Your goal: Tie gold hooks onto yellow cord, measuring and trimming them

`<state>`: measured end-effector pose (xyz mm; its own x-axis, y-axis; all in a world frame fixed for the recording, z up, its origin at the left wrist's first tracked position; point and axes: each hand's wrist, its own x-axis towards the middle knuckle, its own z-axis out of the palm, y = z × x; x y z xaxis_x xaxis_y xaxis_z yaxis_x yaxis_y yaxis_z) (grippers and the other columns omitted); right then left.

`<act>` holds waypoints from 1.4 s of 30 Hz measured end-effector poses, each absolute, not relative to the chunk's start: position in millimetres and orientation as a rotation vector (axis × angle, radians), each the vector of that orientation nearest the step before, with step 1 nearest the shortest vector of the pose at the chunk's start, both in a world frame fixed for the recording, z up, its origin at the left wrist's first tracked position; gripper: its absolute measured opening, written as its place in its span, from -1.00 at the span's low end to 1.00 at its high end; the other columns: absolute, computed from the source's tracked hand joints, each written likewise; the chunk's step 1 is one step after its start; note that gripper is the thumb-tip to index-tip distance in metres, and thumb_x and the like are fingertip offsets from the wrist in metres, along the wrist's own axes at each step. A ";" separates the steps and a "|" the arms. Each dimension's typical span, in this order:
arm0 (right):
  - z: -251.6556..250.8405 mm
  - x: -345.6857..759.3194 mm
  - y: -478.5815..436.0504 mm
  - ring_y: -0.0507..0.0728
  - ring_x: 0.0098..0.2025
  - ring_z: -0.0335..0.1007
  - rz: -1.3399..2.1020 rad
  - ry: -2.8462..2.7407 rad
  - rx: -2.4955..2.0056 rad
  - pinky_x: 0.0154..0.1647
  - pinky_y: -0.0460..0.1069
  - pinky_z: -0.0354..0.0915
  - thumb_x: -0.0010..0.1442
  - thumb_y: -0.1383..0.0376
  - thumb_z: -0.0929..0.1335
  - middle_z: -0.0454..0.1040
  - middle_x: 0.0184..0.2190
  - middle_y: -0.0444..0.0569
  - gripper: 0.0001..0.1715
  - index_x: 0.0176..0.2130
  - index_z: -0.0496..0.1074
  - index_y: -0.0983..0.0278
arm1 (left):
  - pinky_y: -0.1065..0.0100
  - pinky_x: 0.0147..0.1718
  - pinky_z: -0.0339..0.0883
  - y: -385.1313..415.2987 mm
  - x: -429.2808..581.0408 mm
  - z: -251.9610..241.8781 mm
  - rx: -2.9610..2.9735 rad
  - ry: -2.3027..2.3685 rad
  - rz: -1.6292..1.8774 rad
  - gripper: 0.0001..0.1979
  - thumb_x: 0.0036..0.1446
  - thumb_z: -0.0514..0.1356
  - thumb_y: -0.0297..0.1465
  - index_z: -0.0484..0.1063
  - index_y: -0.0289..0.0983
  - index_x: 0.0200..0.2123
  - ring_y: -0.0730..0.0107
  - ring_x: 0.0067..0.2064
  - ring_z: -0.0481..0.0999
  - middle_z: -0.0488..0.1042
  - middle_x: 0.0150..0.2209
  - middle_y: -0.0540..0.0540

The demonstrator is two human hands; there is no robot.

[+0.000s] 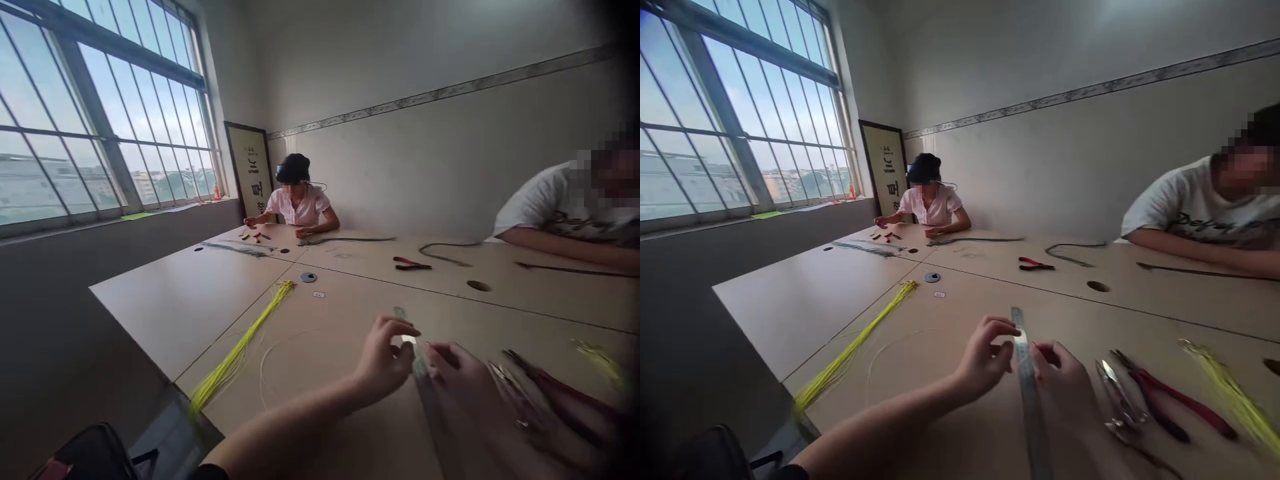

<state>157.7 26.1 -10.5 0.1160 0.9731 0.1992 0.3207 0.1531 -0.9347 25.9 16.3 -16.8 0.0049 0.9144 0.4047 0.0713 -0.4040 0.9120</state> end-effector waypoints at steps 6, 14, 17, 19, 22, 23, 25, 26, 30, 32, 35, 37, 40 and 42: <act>-3.9 153.6 27.1 0.04 -0.52 0.28 1.009 -1.288 -1.184 -0.44 -0.03 0.33 -0.09 0.07 0.36 0.33 -0.57 -0.12 -0.69 -0.50 0.35 0.28 | 0.49 -0.62 0.35 23.5 10.0 -18.3 1.423 0.958 1.321 -0.84 0.03 0.19 -0.34 0.45 -0.33 -0.39 0.39 -0.38 0.43 0.42 -0.33 -0.13; 2.5 140.4 13.9 -0.02 -0.57 0.21 1.184 -1.272 -1.018 -0.53 -0.08 0.23 -0.12 0.15 0.37 0.34 -0.62 -0.16 -0.76 -0.54 0.37 0.29 | 0.39 -0.44 0.41 11.7 9.3 -3.7 1.408 0.908 1.271 -0.79 0.02 0.21 -0.26 0.47 -0.30 -0.37 0.38 -0.39 0.48 0.47 -0.43 -0.05; 2.4 139.6 14.1 -0.02 -0.59 0.23 1.215 -1.245 -1.003 -0.54 -0.08 0.23 -0.14 0.17 0.38 0.34 -0.64 -0.17 -0.78 -0.55 0.37 0.29 | 0.39 -0.43 0.40 14.0 8.5 -3.3 1.376 0.914 1.251 -0.78 -0.01 0.24 -0.25 0.46 -0.32 -0.44 0.41 -0.43 0.47 0.46 -0.49 -0.03; 2.5 140.2 14.6 -0.02 -0.60 0.23 1.223 -1.229 -1.001 -0.54 -0.08 0.22 -0.13 0.18 0.38 0.33 -0.66 -0.19 -0.78 -0.55 0.36 0.29 | 0.38 -0.42 0.40 15.8 7.7 -3.6 1.332 0.923 1.241 -0.77 -0.04 0.27 -0.25 0.46 -0.32 -0.47 0.41 -0.45 0.46 0.46 -0.51 -0.03; 3.0 143.3 15.8 -0.03 -0.59 0.21 1.213 -1.202 -1.002 -0.52 -0.08 0.22 -0.09 0.18 0.38 0.30 -0.67 -0.21 -0.78 -0.53 0.34 0.29 | 0.35 -0.37 0.41 19.4 4.9 -4.6 1.217 0.938 1.239 -0.73 -0.05 0.27 -0.21 0.45 -0.33 -0.45 0.39 -0.41 0.49 0.50 -0.45 -0.08; 3.2 145.1 16.5 -0.04 -0.59 0.20 1.207 -1.190 -1.001 -0.52 -0.09 0.22 -0.07 0.18 0.38 0.29 -0.67 -0.22 -0.78 -0.53 0.34 0.29 | 0.35 -0.35 0.41 21.2 3.2 -5.2 1.169 0.945 1.241 -0.72 -0.05 0.27 -0.20 0.45 -0.33 -0.43 0.36 -0.36 0.51 0.51 -0.38 -0.11; 3.4 149.9 18.8 -0.04 -0.58 0.20 1.198 -1.165 -0.998 -0.50 -0.09 0.23 -0.04 0.18 0.37 0.27 -0.67 -0.24 -0.78 -0.51 0.32 0.28 | 0.37 -0.36 0.40 26.2 -1.6 -6.5 1.077 0.964 1.252 -0.70 -0.07 0.27 -0.18 0.44 -0.32 -0.41 0.29 -0.25 0.52 0.51 -0.25 -0.18; 3.3 152.8 20.4 -0.04 -0.57 0.21 1.195 -1.154 -0.999 -0.50 -0.09 0.23 -0.01 0.18 0.37 0.27 -0.66 -0.25 -0.78 -0.49 0.32 0.29 | 0.40 -0.39 0.38 29.3 -4.6 -7.3 1.038 0.975 1.262 -0.70 -0.09 0.29 -0.18 0.43 -0.31 -0.41 0.27 -0.21 0.52 0.50 -0.21 -0.19; -2.2 164.8 29.4 -0.06 -0.57 0.25 1.170 -1.123 -1.049 -0.49 -0.10 0.27 0.16 0.23 0.33 0.29 -0.59 -0.24 -0.80 -0.38 0.33 0.33 | 0.49 -0.52 0.29 44.5 -18.0 -8.5 0.936 1.027 1.347 -0.67 -0.21 0.34 -0.18 0.40 -0.29 -0.44 0.36 -0.30 0.50 0.47 -0.32 -0.11; -9.2 169.4 34.4 -0.06 -0.54 0.28 1.150 -1.126 -1.104 -0.49 -0.10 0.29 0.22 0.24 0.30 0.34 -0.52 -0.20 -0.80 -0.33 0.35 0.35 | 0.50 -0.53 0.26 51.7 -25.2 -6.0 0.919 1.048 1.414 -0.65 -0.25 0.36 -0.18 0.39 -0.28 -0.45 0.45 -0.38 0.46 0.43 -0.39 -0.04; -22.6 172.9 41.5 -0.04 -0.47 0.34 1.141 -1.158 -1.208 -0.46 -0.08 0.33 0.23 0.23 0.29 0.40 -0.41 -0.14 -0.79 -0.26 0.37 0.36 | 0.52 -0.54 0.24 58.7 -42.7 4.4 0.931 1.089 1.553 -0.64 -0.26 0.36 -0.17 0.39 -0.28 -0.44 0.50 -0.42 0.43 0.40 -0.44 0.02; -30.6 173.5 45.6 -0.01 -0.42 0.37 1.142 -1.178 -1.270 -0.41 -0.06 0.36 0.23 0.23 0.29 0.42 -0.35 -0.10 -0.77 -0.22 0.37 0.36 | 0.52 -0.56 0.22 59.3 -63.8 17.0 0.962 1.142 1.644 -0.66 -0.24 0.36 -0.20 0.40 -0.28 -0.44 0.49 -0.41 0.43 0.40 -0.46 0.02; -37.8 173.4 50.3 0.02 -0.36 0.40 1.143 -1.204 -1.329 -0.36 -0.02 0.38 0.23 0.22 0.29 0.43 -0.29 -0.07 -0.75 -0.17 0.37 0.35 | 0.53 -0.58 0.20 51.9 -112.3 47.3 0.994 1.290 1.761 -0.79 -0.13 0.34 -0.32 0.43 -0.31 -0.46 0.54 -0.47 0.38 0.40 -0.48 0.04; -39.5 172.9 52.3 0.02 -0.35 0.40 1.144 -1.219 -1.350 -0.36 -0.02 0.38 0.24 0.22 0.29 0.43 -0.28 -0.06 -0.75 -0.17 0.37 0.35 | 0.54 -0.57 0.22 41.0 -150.3 75.2 0.974 1.435 1.870 -0.91 0.01 0.26 -0.43 0.42 -0.33 -0.45 0.58 -0.50 0.35 0.39 -0.48 0.06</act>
